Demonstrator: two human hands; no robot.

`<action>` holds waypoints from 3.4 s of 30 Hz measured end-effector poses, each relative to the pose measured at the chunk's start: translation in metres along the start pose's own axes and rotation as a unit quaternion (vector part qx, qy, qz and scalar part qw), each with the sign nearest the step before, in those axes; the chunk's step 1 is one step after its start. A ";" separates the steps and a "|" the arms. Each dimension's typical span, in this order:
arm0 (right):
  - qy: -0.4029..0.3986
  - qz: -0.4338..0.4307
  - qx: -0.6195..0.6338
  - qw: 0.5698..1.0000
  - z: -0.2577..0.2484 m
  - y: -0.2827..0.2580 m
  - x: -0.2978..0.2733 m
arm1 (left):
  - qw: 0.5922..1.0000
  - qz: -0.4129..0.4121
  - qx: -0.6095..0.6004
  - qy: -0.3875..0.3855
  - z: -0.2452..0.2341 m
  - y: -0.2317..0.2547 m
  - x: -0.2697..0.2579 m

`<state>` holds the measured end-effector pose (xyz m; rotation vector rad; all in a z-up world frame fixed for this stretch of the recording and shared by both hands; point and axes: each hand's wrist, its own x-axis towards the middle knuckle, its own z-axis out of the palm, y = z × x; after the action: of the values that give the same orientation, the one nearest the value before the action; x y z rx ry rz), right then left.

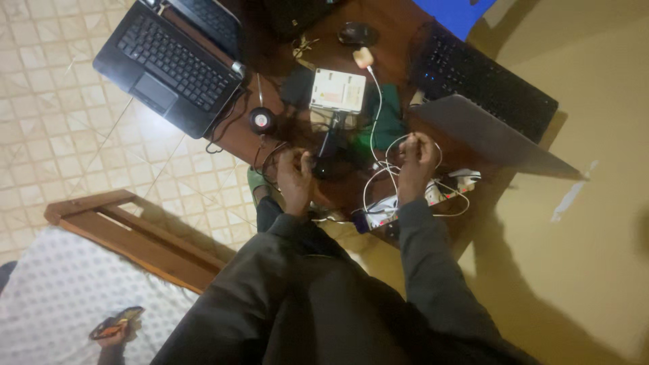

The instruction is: The person organizes a cluttered desk by moving a laptop, unplugging and plugging in various cables, and handling a power strip and phone charger. The person also picks up and sets down a small black device and a phone.

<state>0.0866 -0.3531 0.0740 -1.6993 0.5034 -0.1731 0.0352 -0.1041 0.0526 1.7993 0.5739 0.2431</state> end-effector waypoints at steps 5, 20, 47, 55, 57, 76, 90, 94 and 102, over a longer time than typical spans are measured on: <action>-0.005 0.003 0.160 0.987 -0.011 -0.043 -0.015 | 0.983 0.160 0.085 0.008 0.013 0.009 -0.006; -0.084 -0.058 0.225 0.969 -0.015 -0.151 -0.037 | 0.976 0.026 0.099 -0.191 0.070 -0.041 -0.045; -0.271 0.123 -0.036 0.954 0.017 -0.008 -0.014 | 0.856 -0.280 -0.299 -0.316 0.006 0.044 0.012; -0.146 0.209 -0.038 0.966 0.001 -0.019 -0.038 | 0.880 -0.257 -0.273 -0.291 0.015 0.056 0.025; -0.095 0.028 -0.131 0.986 0.000 -0.028 -0.049 | 0.883 -0.273 -0.270 -0.271 0.027 0.054 0.028; -0.204 0.048 -0.280 0.937 0.059 0.021 -0.062 | 0.883 -0.214 -0.349 -0.230 0.072 0.050 0.026; -0.111 0.112 0.037 0.987 -0.042 -0.109 -0.122 | 0.858 -0.254 -0.301 -0.330 0.090 -0.028 0.090; -0.127 0.129 0.179 0.967 -0.050 -0.134 -0.119 | 0.905 -0.141 -0.261 -0.305 0.045 -0.022 0.067; -0.208 0.150 0.312 0.915 -0.053 -0.175 -0.127 | 0.969 -0.232 0.029 -0.074 -0.071 -0.105 -0.033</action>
<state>-0.0069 -0.3275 0.2740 -0.9751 0.3310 0.2330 -0.0519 -0.0389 -0.0210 1.6672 0.8799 -0.2301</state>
